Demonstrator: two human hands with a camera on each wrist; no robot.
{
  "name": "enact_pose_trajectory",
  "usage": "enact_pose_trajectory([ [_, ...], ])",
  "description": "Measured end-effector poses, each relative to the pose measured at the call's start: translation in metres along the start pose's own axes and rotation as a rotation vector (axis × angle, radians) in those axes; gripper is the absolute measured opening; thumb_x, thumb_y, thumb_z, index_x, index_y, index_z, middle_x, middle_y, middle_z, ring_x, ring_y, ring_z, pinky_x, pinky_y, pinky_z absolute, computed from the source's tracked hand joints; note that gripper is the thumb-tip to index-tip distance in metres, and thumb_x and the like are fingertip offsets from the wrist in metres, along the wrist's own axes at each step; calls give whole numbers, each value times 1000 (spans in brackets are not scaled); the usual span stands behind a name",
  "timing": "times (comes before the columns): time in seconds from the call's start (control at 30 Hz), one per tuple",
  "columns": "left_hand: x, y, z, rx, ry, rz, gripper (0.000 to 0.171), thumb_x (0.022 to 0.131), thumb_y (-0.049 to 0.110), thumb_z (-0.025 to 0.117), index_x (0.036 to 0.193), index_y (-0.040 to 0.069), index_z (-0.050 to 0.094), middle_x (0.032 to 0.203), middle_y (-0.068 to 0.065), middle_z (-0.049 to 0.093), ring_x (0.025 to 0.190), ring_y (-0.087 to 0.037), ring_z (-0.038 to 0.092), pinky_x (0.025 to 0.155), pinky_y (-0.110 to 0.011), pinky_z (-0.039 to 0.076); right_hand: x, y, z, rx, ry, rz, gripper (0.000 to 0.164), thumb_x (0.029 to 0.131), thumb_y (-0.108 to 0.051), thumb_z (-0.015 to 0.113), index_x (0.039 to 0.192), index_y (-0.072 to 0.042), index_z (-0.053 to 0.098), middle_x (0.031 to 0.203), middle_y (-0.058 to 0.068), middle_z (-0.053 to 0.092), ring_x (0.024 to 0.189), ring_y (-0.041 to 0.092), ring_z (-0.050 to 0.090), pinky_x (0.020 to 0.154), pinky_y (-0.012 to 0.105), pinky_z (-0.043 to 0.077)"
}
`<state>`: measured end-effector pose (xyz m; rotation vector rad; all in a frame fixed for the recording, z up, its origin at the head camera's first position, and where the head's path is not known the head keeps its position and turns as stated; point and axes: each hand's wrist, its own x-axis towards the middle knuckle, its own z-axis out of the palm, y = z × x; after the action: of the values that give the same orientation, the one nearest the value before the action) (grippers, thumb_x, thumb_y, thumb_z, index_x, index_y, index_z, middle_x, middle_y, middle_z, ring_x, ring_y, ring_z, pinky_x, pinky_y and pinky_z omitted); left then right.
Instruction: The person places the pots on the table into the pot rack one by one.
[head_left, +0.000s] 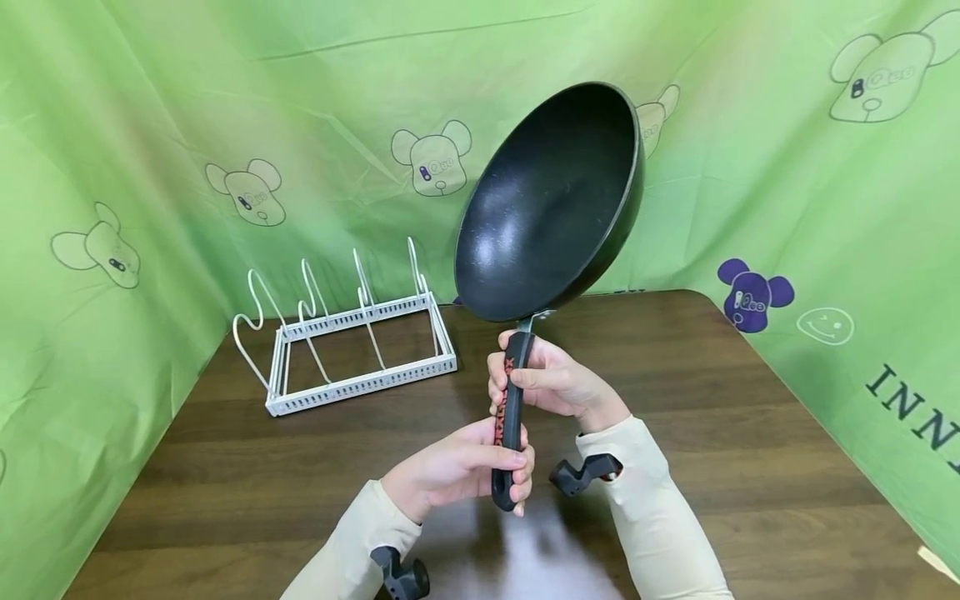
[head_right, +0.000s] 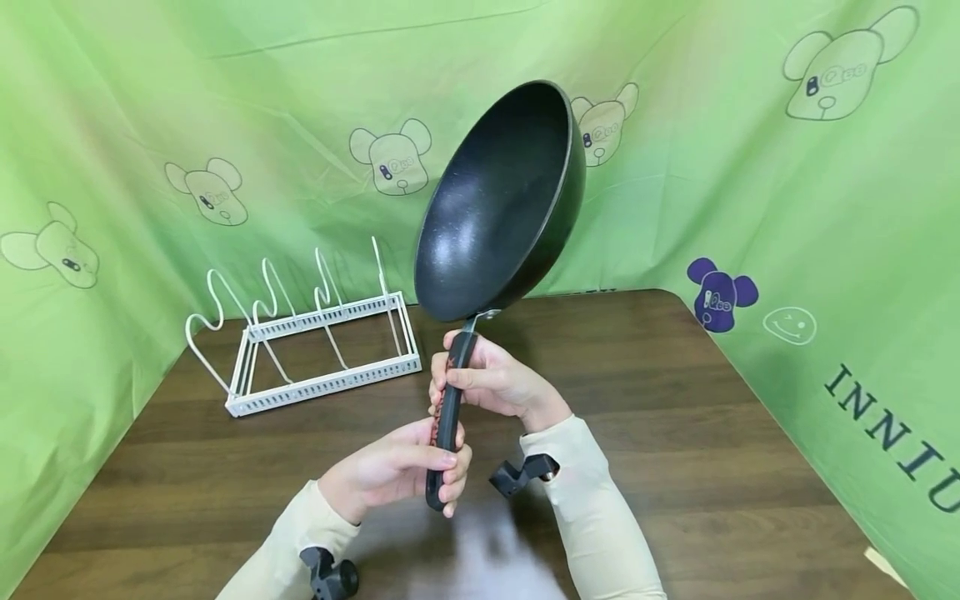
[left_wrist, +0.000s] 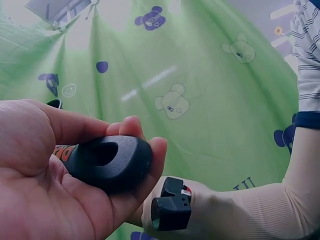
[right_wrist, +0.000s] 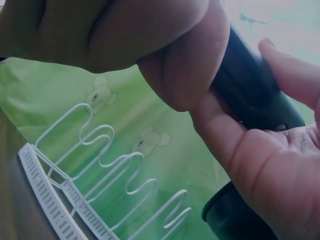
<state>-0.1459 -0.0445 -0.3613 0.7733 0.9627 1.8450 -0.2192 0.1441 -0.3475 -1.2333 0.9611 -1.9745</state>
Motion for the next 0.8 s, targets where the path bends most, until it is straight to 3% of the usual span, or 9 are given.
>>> enact_pose_trajectory([
  [0.8,-32,6,-5,79,-15,17,12,99,5,50,105,11,41,86,2,58,78,-12,59,80,-35,55,28,14,11,-22,-53,8,29,100,-9,58,122,-18,41,96,5,57,92,20,61,89,37,54],
])
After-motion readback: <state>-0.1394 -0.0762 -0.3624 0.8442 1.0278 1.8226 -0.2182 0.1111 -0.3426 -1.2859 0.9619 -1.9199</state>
